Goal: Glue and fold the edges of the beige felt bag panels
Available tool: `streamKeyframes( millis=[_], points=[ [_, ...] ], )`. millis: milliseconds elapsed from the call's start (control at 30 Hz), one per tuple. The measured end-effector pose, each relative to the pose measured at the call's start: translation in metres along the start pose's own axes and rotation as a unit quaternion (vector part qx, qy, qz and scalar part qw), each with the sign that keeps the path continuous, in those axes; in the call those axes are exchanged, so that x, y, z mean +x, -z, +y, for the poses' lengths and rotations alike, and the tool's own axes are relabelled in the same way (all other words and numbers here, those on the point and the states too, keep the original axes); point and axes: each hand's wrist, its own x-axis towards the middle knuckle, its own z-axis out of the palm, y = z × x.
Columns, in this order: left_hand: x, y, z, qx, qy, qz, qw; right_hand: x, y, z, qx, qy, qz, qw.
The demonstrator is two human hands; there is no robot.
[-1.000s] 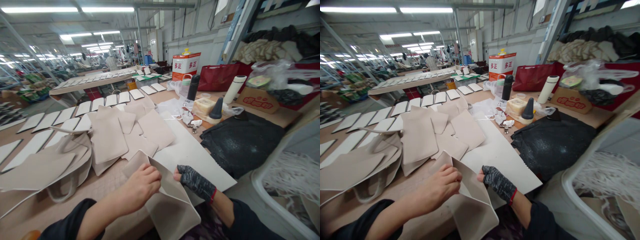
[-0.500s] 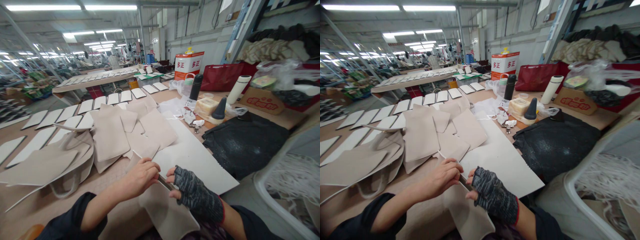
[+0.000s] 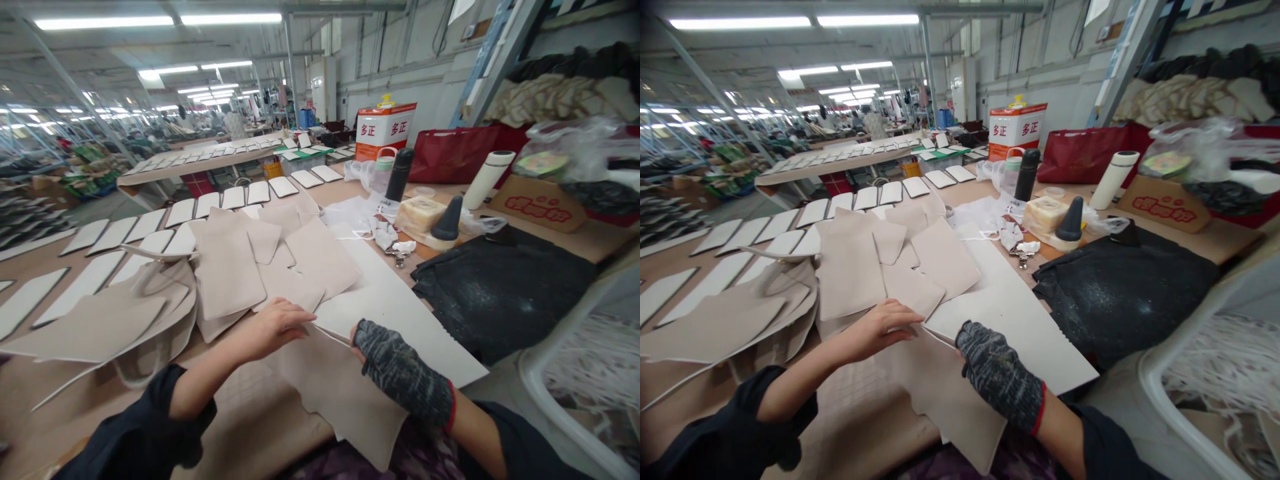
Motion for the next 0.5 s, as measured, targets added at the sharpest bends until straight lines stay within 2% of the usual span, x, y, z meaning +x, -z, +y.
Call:
streamKeyframes(
  millis=[67,133,233,367,500],
  points=[
    [0.0,-0.004,-0.004,-0.007,0.012,0.0,1.0,0.01,0.007,0.003,-0.097,0.047,-0.011,0.994],
    [0.001,-0.007,-0.007,-0.021,0.032,-0.001,0.999,0.02,0.014,0.004,-0.184,0.101,-0.05,0.976],
    [0.0,-0.012,-0.011,-0.058,0.076,-0.016,0.995,0.029,0.022,0.006,-0.237,0.151,-0.084,0.956],
    [-0.001,-0.017,-0.016,-0.109,0.145,-0.044,0.982,0.032,0.019,0.015,-0.271,0.199,-0.025,0.942],
    [-0.001,-0.018,-0.014,-0.128,0.166,-0.051,0.976,0.033,0.016,0.023,-0.285,0.197,0.012,0.938]
  ],
)
